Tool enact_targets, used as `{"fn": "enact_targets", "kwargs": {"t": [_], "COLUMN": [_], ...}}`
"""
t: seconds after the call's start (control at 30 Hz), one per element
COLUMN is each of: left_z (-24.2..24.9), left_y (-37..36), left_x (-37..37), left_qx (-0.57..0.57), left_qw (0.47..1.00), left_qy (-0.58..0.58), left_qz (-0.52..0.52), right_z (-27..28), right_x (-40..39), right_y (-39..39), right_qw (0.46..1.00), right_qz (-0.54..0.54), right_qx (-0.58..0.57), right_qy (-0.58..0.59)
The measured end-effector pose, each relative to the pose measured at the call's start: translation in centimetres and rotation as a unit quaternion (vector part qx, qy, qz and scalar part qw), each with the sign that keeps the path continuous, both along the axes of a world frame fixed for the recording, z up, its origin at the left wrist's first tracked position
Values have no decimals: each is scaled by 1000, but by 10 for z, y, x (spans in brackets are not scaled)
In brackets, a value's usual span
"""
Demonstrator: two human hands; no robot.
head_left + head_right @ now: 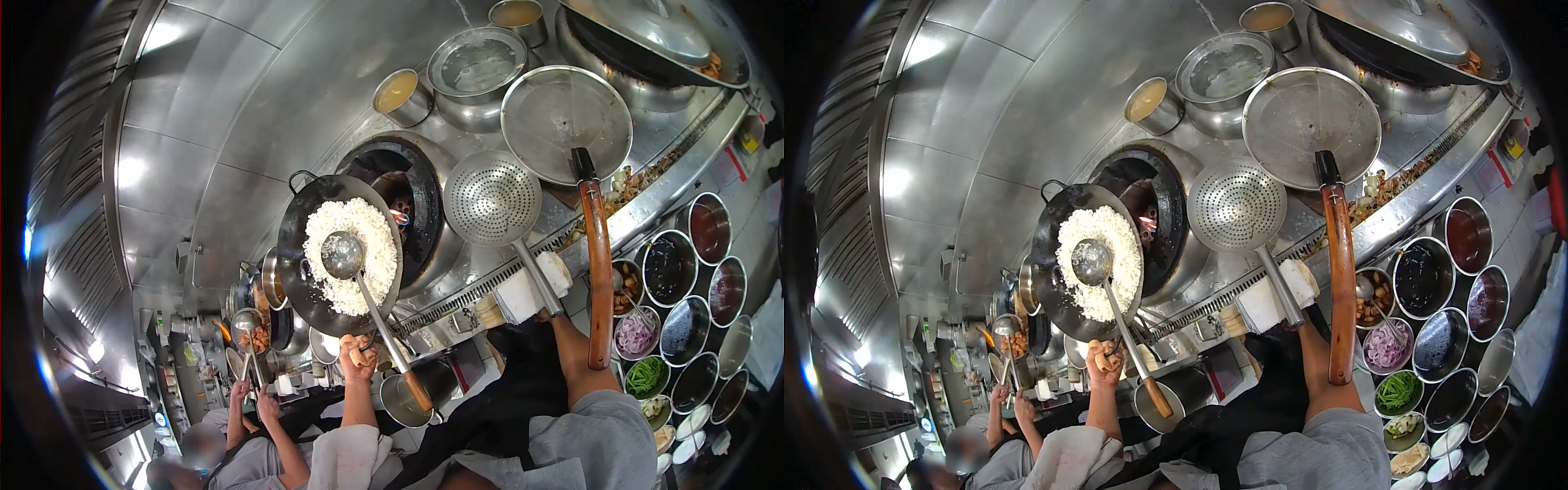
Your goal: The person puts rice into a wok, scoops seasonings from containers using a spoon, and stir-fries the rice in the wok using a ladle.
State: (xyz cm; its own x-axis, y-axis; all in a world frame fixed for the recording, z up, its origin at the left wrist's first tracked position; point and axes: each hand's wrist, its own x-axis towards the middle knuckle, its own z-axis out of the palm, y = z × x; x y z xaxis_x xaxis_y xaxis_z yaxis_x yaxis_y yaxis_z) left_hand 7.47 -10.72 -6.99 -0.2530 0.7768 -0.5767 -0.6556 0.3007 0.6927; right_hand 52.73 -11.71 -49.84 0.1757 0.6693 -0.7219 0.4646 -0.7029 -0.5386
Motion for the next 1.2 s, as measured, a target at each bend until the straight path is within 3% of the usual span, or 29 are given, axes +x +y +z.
{"fn": "enact_targets", "kwargs": {"t": [0.3,0.5,0.6,0.67,0.73,0.8,0.83,0.87,0.93,1.0,1.07,1.13,1.2], "left_z": [-4,3,7,12,22,23,8,13,20,28,-9,-8,-19], "left_y": [0,2,3,6,10,15,16,23,38,53,64,73,72], "left_x": [-5,4,5,5,3,-12,-36,-28,-15,6,-6,17,18], "left_qx": [-7,-12,-12,-30,-49,-30,-38,-38,33,19,36,50,54], "left_qw": [999,1000,1000,1000,998,999,998,998,997,998,995,996,993], "left_qy": [-37,1,-5,4,16,5,-31,-40,-49,-64,-89,-63,-98], "left_qz": [-8,-2,-1,6,21,9,-28,5,-55,-16,-35,43,34], "right_z": [9,6,7,10,82,193,212,264,339,404,484,517,532], "right_x": [8,7,4,-2,-1,-18,-39,-60,-86,-102,-110,-115,-120], "right_y": [16,9,-7,-32,-41,-27,-39,-32,-19,-3,15,18,19], "right_qw": [1000,1000,999,993,950,924,915,896,827,702,719,735,822], "right_qz": [-7,-1,29,116,310,284,205,227,234,102,114,106,66], "right_qx": [-9,-20,-24,-3,11,-193,-178,-169,-142,-208,-160,-147,40], "right_qy": [1,6,13,10,-35,166,298,343,492,674,666,653,564]}}
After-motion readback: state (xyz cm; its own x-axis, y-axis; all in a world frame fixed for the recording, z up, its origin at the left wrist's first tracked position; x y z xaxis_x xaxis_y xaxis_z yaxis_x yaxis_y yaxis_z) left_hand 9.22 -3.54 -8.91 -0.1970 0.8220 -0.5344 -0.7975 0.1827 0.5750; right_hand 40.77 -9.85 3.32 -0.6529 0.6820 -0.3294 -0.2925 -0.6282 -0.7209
